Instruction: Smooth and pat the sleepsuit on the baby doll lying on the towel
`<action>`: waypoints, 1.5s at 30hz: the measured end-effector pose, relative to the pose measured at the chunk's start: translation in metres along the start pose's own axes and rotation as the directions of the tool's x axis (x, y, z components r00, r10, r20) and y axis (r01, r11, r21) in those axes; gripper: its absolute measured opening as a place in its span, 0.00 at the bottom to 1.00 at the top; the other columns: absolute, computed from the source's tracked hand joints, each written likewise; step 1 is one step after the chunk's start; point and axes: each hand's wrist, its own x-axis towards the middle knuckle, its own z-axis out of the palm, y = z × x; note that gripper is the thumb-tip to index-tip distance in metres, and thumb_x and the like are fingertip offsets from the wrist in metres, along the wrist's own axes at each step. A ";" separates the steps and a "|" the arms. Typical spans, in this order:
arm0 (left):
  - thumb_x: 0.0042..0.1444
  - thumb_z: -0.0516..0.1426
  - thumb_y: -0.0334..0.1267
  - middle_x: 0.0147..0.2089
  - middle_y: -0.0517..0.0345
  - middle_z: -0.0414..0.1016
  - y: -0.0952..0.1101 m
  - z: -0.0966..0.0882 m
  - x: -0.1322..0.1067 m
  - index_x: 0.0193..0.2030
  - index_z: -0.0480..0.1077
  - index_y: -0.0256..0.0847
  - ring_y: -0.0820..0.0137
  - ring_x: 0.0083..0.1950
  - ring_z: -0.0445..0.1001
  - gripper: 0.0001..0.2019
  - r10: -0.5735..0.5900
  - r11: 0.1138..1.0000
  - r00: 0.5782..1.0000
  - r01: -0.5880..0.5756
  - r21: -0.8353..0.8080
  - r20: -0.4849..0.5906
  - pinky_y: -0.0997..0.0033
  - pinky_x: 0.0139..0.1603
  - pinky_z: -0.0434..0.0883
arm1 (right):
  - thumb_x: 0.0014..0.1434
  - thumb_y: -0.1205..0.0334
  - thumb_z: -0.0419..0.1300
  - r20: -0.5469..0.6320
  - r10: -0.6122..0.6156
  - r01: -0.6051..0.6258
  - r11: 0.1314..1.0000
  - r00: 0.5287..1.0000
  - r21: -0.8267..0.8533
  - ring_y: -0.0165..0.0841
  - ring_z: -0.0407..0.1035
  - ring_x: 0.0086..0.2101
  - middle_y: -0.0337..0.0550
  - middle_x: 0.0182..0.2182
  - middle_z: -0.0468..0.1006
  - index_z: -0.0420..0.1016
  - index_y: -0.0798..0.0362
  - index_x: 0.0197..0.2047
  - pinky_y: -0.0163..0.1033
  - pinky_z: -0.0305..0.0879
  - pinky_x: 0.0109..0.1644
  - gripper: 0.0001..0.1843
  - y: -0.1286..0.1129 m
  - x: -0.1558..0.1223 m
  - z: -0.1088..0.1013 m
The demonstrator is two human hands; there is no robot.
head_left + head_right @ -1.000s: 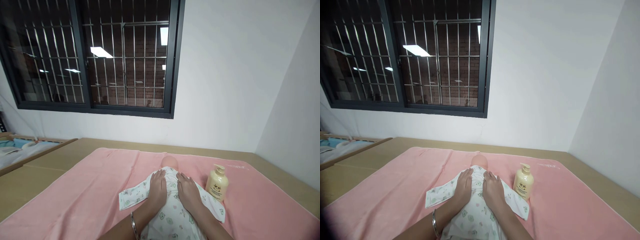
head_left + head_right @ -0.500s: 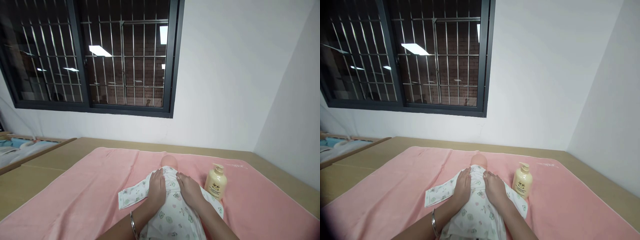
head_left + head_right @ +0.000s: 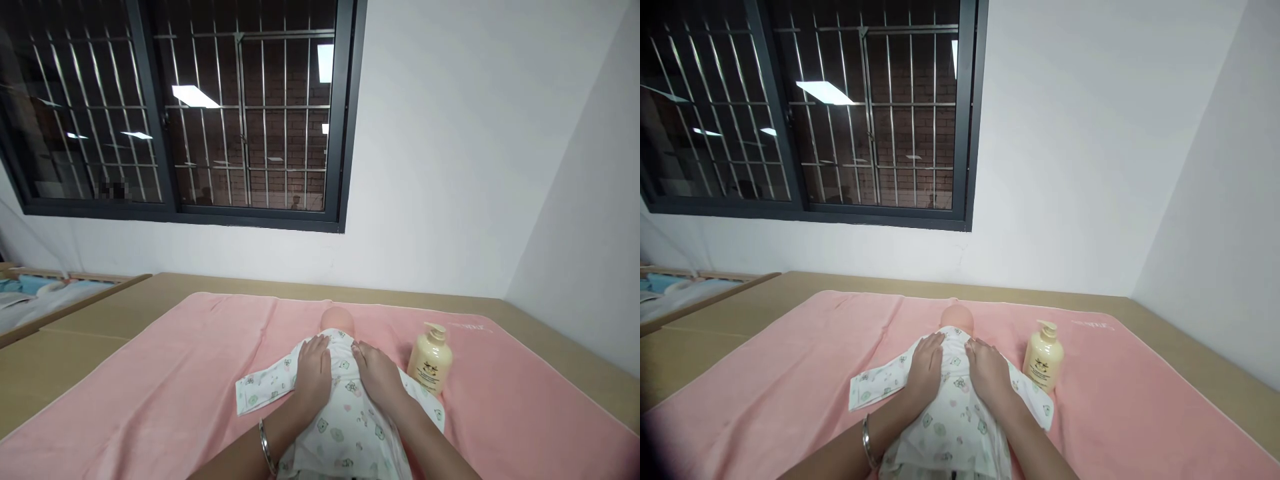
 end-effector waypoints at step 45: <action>0.65 0.40 0.36 0.61 0.49 0.71 -0.004 0.002 -0.003 0.57 0.71 0.39 0.62 0.63 0.66 0.23 0.023 0.999 0.999 -0.024 -0.023 -0.026 0.48 0.68 0.57 | 0.64 0.66 0.39 0.163 -0.118 0.122 0.992 0.980 -0.012 0.40 0.53 0.65 0.51 0.62 0.67 0.71 0.55 0.56 0.52 0.48 0.65 0.26 0.011 0.006 -0.003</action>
